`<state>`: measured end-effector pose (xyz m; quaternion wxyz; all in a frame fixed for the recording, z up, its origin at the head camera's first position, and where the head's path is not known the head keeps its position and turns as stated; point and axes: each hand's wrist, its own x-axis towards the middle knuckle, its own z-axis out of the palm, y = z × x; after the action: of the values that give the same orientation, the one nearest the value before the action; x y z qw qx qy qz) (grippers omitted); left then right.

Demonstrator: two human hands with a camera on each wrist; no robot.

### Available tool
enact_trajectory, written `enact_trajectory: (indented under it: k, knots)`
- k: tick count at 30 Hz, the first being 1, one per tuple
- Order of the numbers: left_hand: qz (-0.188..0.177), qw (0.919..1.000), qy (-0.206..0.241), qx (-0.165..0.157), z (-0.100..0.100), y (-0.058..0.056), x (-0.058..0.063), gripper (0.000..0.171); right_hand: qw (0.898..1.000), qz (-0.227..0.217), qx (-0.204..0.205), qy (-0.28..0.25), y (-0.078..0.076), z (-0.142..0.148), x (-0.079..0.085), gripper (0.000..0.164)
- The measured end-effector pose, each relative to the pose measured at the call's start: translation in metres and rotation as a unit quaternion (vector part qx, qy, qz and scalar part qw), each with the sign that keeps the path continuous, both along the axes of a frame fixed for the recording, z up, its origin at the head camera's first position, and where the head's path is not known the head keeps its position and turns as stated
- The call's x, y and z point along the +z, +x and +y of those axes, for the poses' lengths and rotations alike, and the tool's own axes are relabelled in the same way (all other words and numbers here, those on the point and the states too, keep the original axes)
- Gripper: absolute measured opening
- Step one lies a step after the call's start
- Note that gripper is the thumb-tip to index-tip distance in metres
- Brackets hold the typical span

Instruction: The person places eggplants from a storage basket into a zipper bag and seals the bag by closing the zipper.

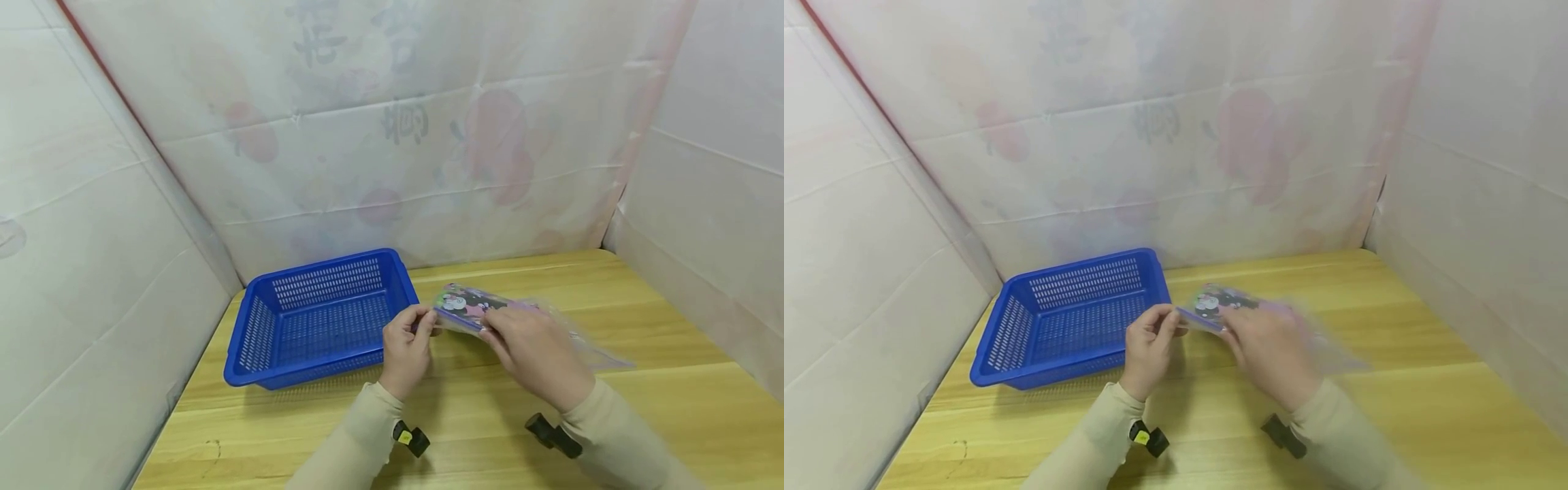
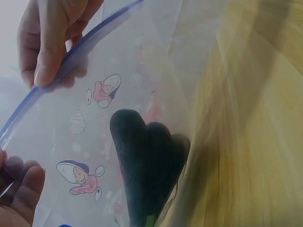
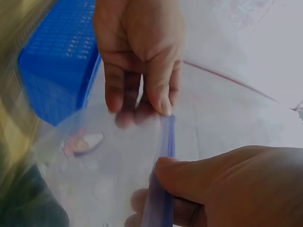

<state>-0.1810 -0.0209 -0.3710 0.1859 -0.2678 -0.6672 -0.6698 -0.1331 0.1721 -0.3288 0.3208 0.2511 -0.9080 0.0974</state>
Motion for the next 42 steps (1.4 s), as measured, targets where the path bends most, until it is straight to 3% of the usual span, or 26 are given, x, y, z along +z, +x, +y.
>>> enact_trajectory:
  k: [6, 8, 11, 15, 19, 24, 27, 29, 32, 37, 42]
  knots:
    - [-0.015, 0.9998, -0.003, 0.009, -0.001, -0.012, -0.014, 0.018, 1.0, 0.022, 0.013, 0.009, 0.002, 0.011, 0.009, 0.012]
    - [-0.012, 0.9992, -0.03, 0.023, -0.002, -0.011, -0.014, 0.019, 1.0, 0.024, 0.015, 0.013, 0.002, 0.014, 0.01, 0.012]
    - [0.023, 0.9914, -0.103, 0.077, -0.002, -0.006, -0.011, 0.013, 0.999, 0.027, 0.014, 0.02, 0.002, 0.016, 0.01, 0.014]
    - [0.113, 0.9591, -0.191, 0.176, -0.002, 0.002, -0.002, 0.019, 1.0, 0.017, 0.005, 0.025, 0.002, 0.017, 0.006, 0.014]
    - [0.219, 0.9214, -0.236, 0.217, -0.001, 0.008, 0.004, 0.029, 0.999, 0.002, 0.002, 0.033, 0.001, 0.016, 0.003, 0.018]
    - [0.31, 0.8789, -0.306, 0.193, 0.004, 0.016, 0.004, 0.024, 0.998, -0.008, 0.02, 0.056, -0.001, 0.015, 0.002, 0.022]
    - [0.33, 0.8582, -0.35, 0.177, 0.007, 0.02, 0.001, 0.021, 0.997, -0.016, 0.033, 0.066, -0.001, 0.015, 0.002, 0.022]
    - [0.335, 0.8492, -0.37, 0.173, 0.008, 0.022, -0.002, 0.021, 0.996, -0.019, 0.041, 0.071, 0.0, 0.016, 0.002, 0.022]
    - [0.333, 0.8483, -0.378, 0.163, 0.011, 0.024, -0.006, 0.018, 0.996, -0.016, 0.052, 0.076, 0.0, 0.017, 0.001, 0.022]
    - [0.317, 0.8658, -0.361, 0.14, 0.014, 0.024, -0.009, 0.006, 0.996, -0.011, 0.059, 0.071, -0.002, 0.018, 0.001, 0.021]
    - [0.306, 0.877, -0.345, 0.135, 0.015, 0.021, -0.012, 0.003, 0.996, -0.011, 0.056, 0.07, -0.004, 0.019, 0.0, 0.019]
